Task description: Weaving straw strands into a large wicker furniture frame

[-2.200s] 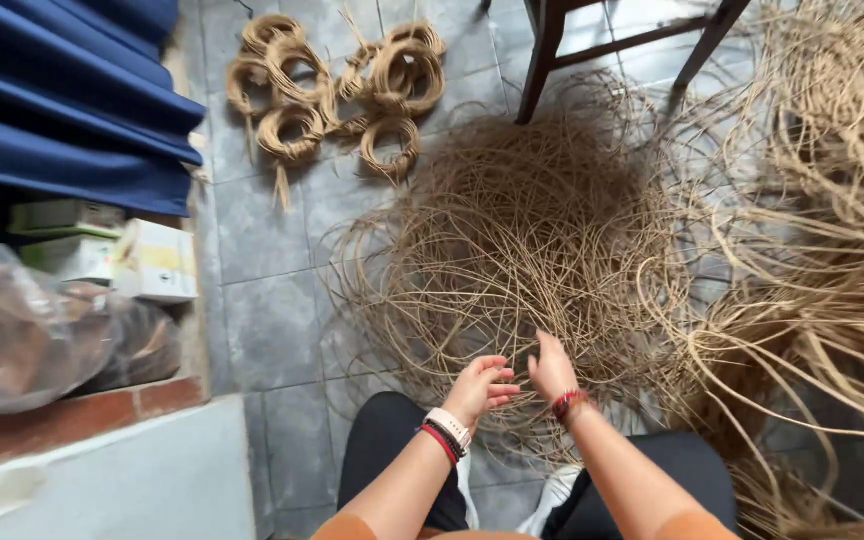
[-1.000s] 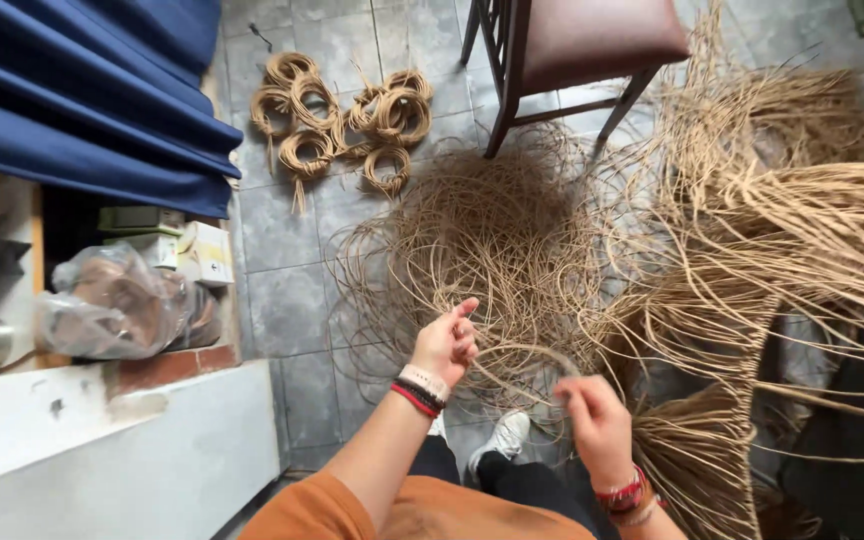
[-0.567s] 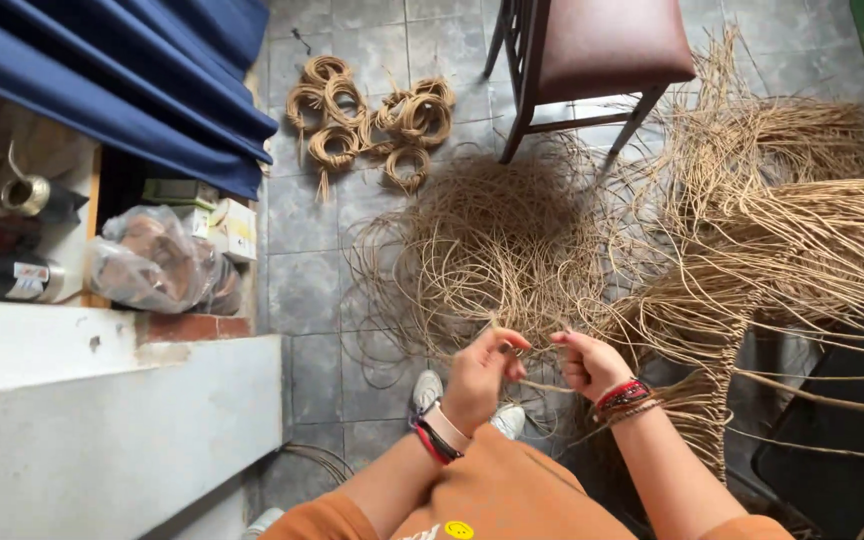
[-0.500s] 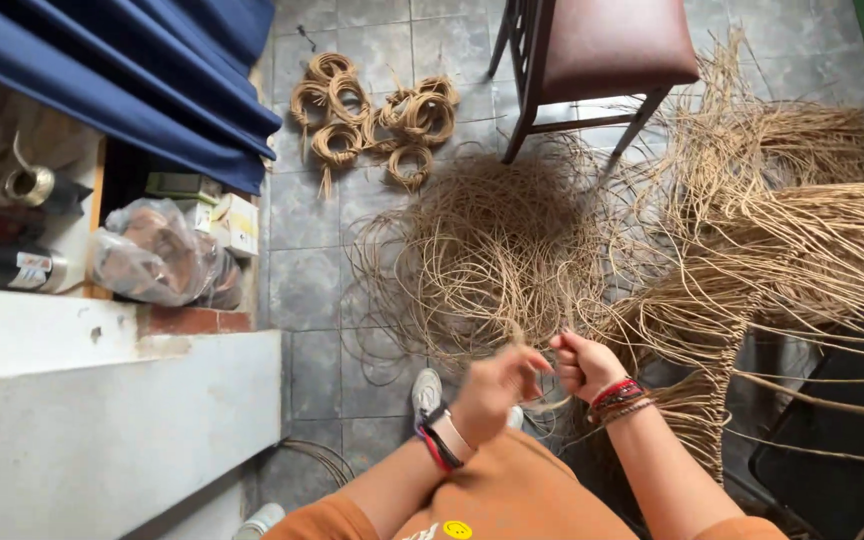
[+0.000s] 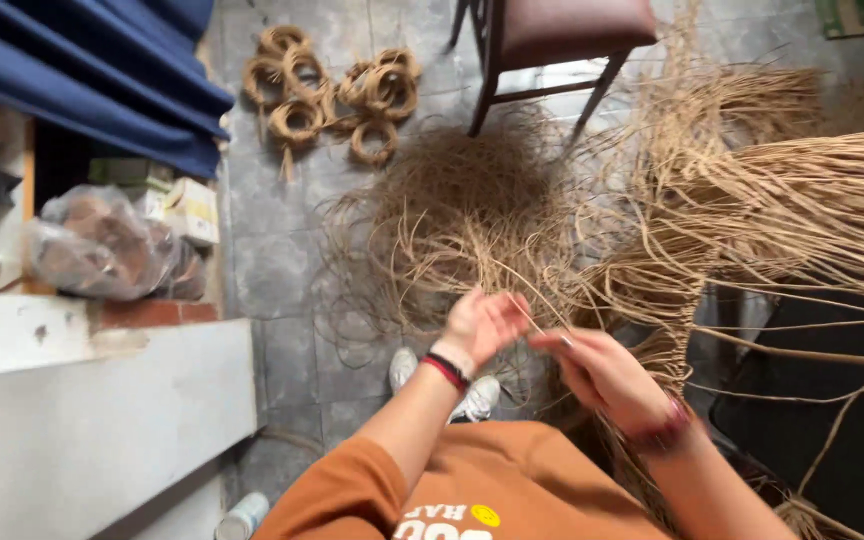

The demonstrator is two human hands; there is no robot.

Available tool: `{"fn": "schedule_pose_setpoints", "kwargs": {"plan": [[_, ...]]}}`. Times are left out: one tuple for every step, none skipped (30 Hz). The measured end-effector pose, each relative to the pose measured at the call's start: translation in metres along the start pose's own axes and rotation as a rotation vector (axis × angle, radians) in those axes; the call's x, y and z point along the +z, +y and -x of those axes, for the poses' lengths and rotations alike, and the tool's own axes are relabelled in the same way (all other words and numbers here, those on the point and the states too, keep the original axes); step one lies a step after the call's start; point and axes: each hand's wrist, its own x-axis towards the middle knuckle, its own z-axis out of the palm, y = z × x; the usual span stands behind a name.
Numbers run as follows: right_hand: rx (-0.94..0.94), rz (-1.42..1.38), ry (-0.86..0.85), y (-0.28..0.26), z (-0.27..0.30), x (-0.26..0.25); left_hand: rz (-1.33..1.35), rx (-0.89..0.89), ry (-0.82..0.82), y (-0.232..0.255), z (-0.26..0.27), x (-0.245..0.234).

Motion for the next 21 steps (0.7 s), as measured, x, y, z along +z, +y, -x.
{"fn": "schedule_pose_setpoints", "kwargs": {"plan": [[0.029,-0.083,0.072,-0.007,0.025,-0.002,0.029,0.158,0.222,0.012,-0.017,0.004],[0.057,-0.167,0.144,-0.013,0.05,-0.004,0.058,0.315,0.443,0.023,-0.035,0.008],[0.057,-0.169,0.152,-0.003,0.058,-0.015,0.056,0.308,0.441,0.028,-0.029,0.032],[0.111,-0.219,0.226,0.007,0.066,-0.025,0.004,0.357,0.505,0.034,-0.023,0.055],[0.157,-0.27,0.297,0.015,0.07,-0.033,-0.054,0.411,0.566,0.045,-0.017,0.08],[0.149,-0.274,0.302,0.02,0.063,-0.037,-0.062,0.408,0.559,0.045,0.009,0.129],[0.212,-0.257,0.326,0.025,0.054,-0.041,-0.428,0.413,0.442,0.036,0.038,0.175],[0.276,-0.24,0.349,0.03,0.046,-0.045,-0.79,0.409,0.311,0.02,0.071,0.217],[0.271,-0.249,0.357,0.035,0.024,-0.047,-0.797,0.401,0.303,0.002,0.073,0.206],[0.186,-0.318,0.208,0.041,0.001,-0.05,-1.082,0.485,-0.01,-0.015,0.076,0.195],[0.099,-0.385,0.055,0.046,-0.023,-0.054,-1.35,0.561,-0.341,-0.032,0.079,0.183],[0.093,-0.393,0.061,0.058,-0.06,-0.065,-1.355,0.553,-0.349,-0.038,0.083,0.179],[0.205,-0.525,-0.05,0.07,-0.095,-0.073,-1.467,0.33,-0.483,-0.044,0.091,0.174],[0.314,-0.656,-0.165,0.082,-0.13,-0.082,-1.563,0.099,-0.617,-0.049,0.099,0.169],[0.304,-0.663,-0.161,0.085,-0.148,-0.082,-1.568,0.092,-0.626,-0.045,0.096,0.159],[0.325,-0.655,-0.034,0.087,-0.167,-0.082,-1.67,-0.015,-0.603,-0.04,0.093,0.15],[0.346,-0.64,0.096,0.087,-0.185,-0.084,-1.767,-0.118,-0.579,-0.035,0.089,0.141],[0.337,-0.642,0.101,0.058,-0.16,-0.069,-1.771,-0.117,-0.589,-0.023,0.067,0.112],[0.11,-0.413,0.118,0.033,-0.134,-0.051,-1.431,0.001,-0.239,-0.011,0.047,0.082],[-0.113,-0.181,0.133,0.009,-0.108,-0.033,-1.068,0.111,0.086,0.0,0.027,0.052],[-0.12,-0.186,0.143,-0.003,-0.081,-0.023,-1.075,0.103,0.076,0.018,0.025,0.079]]}}
